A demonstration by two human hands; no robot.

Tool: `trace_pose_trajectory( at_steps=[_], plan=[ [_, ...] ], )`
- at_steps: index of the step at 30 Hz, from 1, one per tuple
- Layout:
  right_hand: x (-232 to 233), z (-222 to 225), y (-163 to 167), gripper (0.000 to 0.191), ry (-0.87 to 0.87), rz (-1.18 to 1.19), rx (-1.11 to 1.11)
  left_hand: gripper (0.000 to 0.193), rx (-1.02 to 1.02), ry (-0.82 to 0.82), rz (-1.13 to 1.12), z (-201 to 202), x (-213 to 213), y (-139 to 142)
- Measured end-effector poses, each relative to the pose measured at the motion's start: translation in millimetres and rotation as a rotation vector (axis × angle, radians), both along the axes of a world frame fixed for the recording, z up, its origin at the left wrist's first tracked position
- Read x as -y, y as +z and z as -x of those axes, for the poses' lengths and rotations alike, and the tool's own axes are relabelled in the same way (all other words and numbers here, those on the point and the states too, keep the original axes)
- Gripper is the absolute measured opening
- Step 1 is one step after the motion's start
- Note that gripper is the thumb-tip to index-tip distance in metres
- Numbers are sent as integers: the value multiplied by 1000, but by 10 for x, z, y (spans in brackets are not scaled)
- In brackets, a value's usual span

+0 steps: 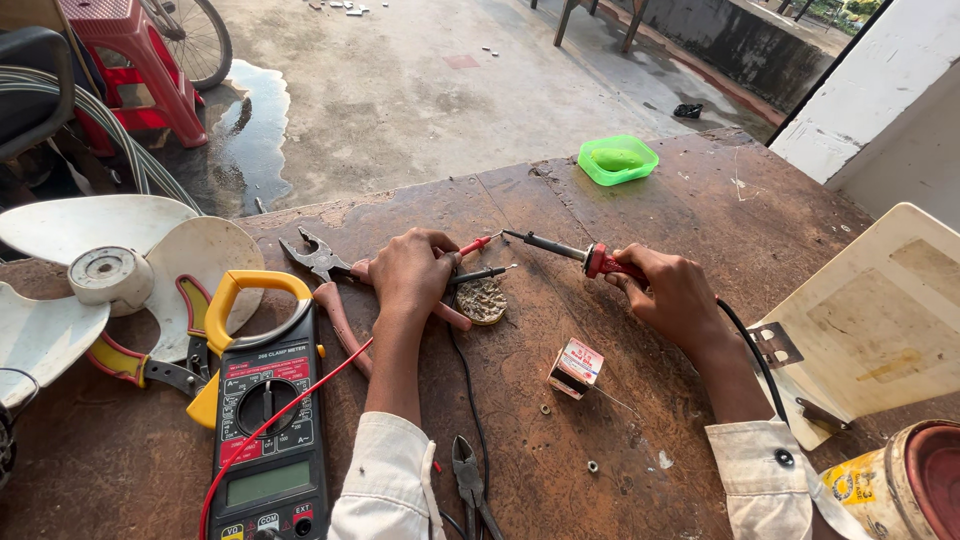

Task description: The person holds a soldering iron in one hand and a solder wire spool in the other, melting solder onto the iron tip and onto wire ends on the bench, occasionally using a multimeter probe near the work. They repeatedly apply solder and touch the hot tip to the wires, working over a sponge-like pad.

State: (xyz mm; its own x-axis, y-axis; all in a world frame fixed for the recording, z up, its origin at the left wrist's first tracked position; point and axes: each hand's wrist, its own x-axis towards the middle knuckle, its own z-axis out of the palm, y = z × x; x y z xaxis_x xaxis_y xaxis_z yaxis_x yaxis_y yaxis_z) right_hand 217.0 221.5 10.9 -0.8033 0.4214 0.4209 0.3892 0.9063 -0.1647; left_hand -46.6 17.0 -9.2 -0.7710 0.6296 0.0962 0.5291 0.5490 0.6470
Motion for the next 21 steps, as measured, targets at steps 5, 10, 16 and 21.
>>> trace_pose_trajectory(
  at_steps=[5, 10, 16, 21],
  plan=[
    [-27, 0, -2, 23, 9, 15, -1, 20, 3, 4, 16, -5, -5, 5],
    [3, -10, 18, 24, 31, 8, -19, 20, -6, 2, 30, -2, 3, 12],
    [33, -2, 36, 25, -9, 8, 0, 21, -3, -3, 32, 9, 0, 15],
    [25, 1, 41, 23, 21, -20, -7, 21, -9, -4, 42, 18, -6, 12]
  ],
)
